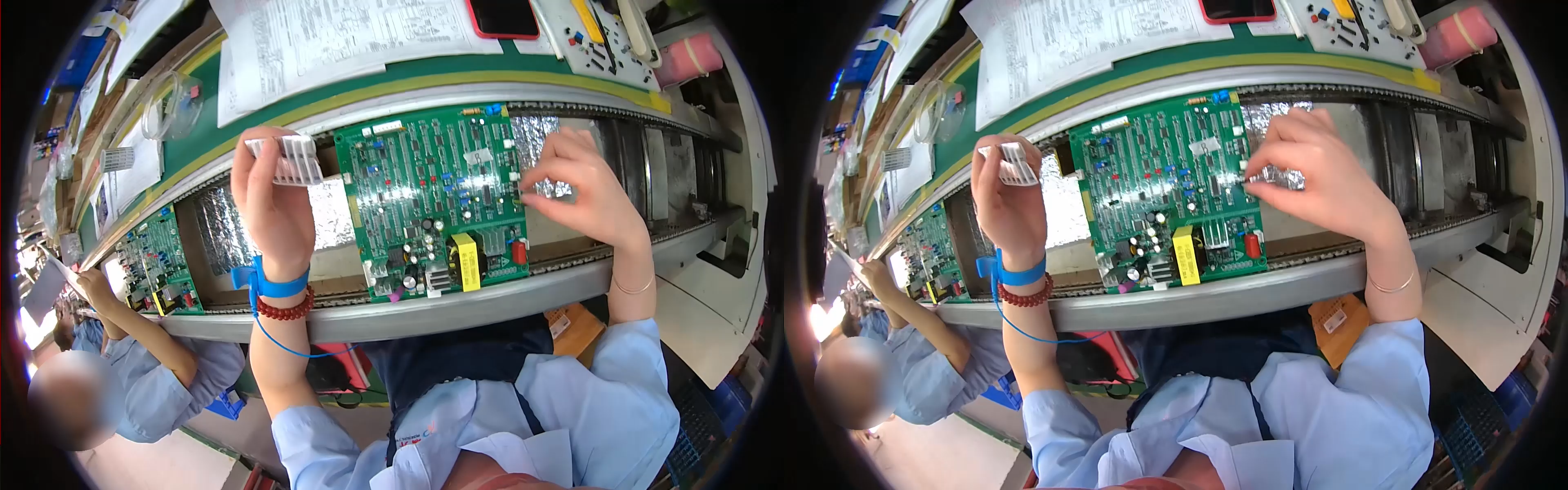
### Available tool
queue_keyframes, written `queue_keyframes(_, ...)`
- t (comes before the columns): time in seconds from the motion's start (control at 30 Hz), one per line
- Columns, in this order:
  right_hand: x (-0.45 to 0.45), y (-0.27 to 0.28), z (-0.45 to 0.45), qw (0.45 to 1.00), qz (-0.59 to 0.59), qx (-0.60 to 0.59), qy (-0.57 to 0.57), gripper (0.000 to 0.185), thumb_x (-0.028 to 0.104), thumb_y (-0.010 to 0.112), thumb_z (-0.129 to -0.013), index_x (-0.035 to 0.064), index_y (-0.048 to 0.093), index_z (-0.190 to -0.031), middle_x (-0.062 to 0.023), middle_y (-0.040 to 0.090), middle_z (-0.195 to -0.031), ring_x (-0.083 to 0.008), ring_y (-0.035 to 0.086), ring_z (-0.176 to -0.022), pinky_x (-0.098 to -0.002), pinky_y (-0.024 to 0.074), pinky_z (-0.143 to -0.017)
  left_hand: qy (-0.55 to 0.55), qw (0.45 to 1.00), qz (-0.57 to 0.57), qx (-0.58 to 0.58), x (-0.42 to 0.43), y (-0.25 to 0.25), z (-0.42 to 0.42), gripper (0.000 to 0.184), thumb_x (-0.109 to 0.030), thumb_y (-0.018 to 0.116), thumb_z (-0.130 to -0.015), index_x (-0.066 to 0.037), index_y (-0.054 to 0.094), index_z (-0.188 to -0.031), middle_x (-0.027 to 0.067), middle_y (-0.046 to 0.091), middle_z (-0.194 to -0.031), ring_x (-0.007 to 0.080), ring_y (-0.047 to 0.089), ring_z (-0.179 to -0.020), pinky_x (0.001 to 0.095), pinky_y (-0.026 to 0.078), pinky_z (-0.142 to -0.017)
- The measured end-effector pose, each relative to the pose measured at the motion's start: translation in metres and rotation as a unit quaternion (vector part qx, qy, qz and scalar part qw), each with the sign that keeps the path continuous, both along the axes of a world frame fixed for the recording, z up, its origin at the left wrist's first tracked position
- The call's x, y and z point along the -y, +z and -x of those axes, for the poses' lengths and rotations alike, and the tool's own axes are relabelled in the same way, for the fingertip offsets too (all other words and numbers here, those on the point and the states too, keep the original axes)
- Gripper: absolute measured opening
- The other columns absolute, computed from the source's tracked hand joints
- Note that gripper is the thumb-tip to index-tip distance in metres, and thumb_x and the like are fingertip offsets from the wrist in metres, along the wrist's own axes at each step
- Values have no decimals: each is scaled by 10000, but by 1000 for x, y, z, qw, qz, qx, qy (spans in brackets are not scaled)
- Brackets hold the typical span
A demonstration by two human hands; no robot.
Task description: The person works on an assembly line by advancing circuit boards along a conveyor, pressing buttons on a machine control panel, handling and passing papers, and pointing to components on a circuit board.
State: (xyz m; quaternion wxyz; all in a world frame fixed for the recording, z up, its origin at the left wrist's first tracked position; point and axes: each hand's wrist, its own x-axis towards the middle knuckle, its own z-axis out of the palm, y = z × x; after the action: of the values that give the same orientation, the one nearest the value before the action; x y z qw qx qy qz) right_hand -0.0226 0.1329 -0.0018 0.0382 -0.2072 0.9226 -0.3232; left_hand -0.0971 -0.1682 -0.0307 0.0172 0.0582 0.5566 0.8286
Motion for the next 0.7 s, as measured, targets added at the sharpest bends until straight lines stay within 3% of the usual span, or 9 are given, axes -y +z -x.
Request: queue_keyframes(0.7, -1, -2, -1, 997, 11, 71, 37, 101, 35, 690, -642, 41, 614, -708, -45, 577, -689, -195, 540, -719, -312, 361, -791, 2, 1000, -5, -6, 3, -3, 1, 133, -136, 418, -896, -21, 485, -884, 87, 505, -774, 157, 456, -687, 271, 363, -637)
